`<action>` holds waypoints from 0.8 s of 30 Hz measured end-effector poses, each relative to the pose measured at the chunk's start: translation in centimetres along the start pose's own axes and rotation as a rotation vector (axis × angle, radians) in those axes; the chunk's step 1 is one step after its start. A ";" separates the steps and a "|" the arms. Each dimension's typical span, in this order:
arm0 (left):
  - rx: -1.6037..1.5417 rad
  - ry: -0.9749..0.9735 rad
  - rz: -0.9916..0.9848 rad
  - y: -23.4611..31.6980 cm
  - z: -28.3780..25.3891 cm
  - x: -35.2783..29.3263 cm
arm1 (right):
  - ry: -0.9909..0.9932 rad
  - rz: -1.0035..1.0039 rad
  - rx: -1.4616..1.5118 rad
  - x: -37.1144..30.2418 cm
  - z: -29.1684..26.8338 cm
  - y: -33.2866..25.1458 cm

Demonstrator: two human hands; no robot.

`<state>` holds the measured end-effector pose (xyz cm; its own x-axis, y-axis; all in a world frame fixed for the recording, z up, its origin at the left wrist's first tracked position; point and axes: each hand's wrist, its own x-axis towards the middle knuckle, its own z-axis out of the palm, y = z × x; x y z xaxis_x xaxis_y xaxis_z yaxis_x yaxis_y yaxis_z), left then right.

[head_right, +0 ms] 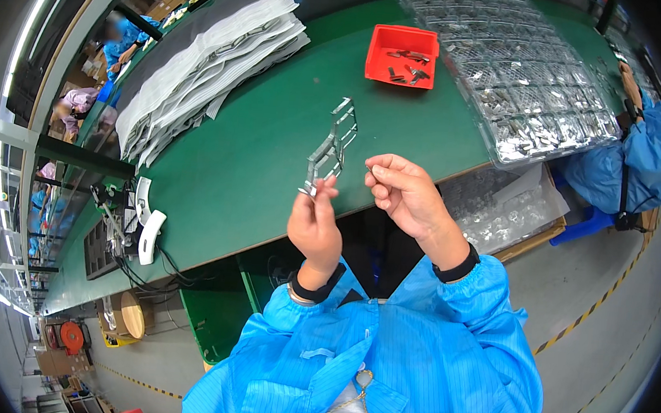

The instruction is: Manually inspect, clean, and wrap small circular and metallic structure components on an electronics assembly line.

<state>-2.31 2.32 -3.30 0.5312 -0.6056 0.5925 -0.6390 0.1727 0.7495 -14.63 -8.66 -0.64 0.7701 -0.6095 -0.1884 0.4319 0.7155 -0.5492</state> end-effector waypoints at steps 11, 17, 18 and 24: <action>-0.752 -0.045 -0.355 0.3 1.5 1.2 | -0.010 -0.058 -0.240 -1.0 1.8 1.5; -0.544 -0.097 -0.303 0.1 0.9 0.6 | -0.071 -0.003 -0.297 -1.6 2.7 1.1; -0.487 -0.105 -0.271 -0.3 0.8 0.6 | -0.078 -0.003 -0.287 -1.6 2.7 1.1; -0.388 -0.125 -0.169 0.1 1.1 0.5 | -0.106 0.043 -0.209 -2.1 2.4 0.4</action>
<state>-2.70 1.19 -3.19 0.5237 -0.7358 0.4293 -0.2799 0.3274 0.9025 -14.98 -6.27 1.53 0.8354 -0.5329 -0.1345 0.2997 0.6468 -0.7014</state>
